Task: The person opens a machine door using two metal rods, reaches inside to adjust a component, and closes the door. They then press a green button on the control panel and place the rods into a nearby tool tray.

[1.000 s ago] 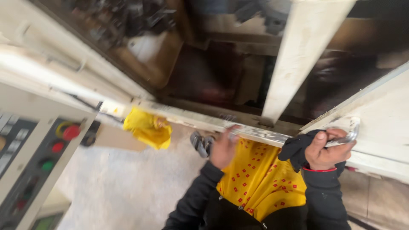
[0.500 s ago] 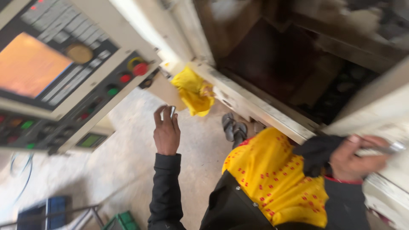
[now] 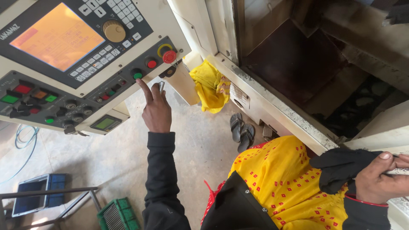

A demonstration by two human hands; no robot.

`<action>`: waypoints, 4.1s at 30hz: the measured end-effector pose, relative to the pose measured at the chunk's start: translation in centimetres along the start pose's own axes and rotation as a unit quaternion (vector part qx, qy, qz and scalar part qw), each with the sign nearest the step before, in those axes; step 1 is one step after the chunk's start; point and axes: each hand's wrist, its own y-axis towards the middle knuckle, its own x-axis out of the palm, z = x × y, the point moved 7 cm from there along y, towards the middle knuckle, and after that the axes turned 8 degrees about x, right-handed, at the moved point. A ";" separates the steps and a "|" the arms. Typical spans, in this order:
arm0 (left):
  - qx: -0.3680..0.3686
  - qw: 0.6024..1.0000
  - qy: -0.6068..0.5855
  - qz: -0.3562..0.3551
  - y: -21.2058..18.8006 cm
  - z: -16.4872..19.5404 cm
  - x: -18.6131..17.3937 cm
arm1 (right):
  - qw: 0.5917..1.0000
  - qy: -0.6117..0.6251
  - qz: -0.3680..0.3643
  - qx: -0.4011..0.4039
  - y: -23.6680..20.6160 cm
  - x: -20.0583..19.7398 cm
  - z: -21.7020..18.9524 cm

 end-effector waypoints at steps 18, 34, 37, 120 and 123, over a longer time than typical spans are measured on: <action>-0.013 0.999 0.020 0.021 1.5 -0.3 -0.6 | 0.997 -0.026 -0.043 -0.060 -0.2 -0.3 0.6; 0.095 0.824 -0.557 0.040 21.1 14.8 9.8 | 0.999 -0.005 -0.030 -0.009 0.6 0.0 -1.4; -0.010 0.830 -0.554 -0.064 22.6 14.6 12.8 | 0.999 0.020 -0.032 -0.001 0.8 0.2 -1.8; -0.122 0.250 -0.809 -0.518 -16.9 32.6 1.0 | 0.893 -0.023 -0.327 0.309 -11.6 -1.3 -4.8; -0.128 0.237 -0.800 -0.537 -17.6 33.0 2.3 | 0.800 0.415 -0.034 0.433 -14.5 -7.6 0.0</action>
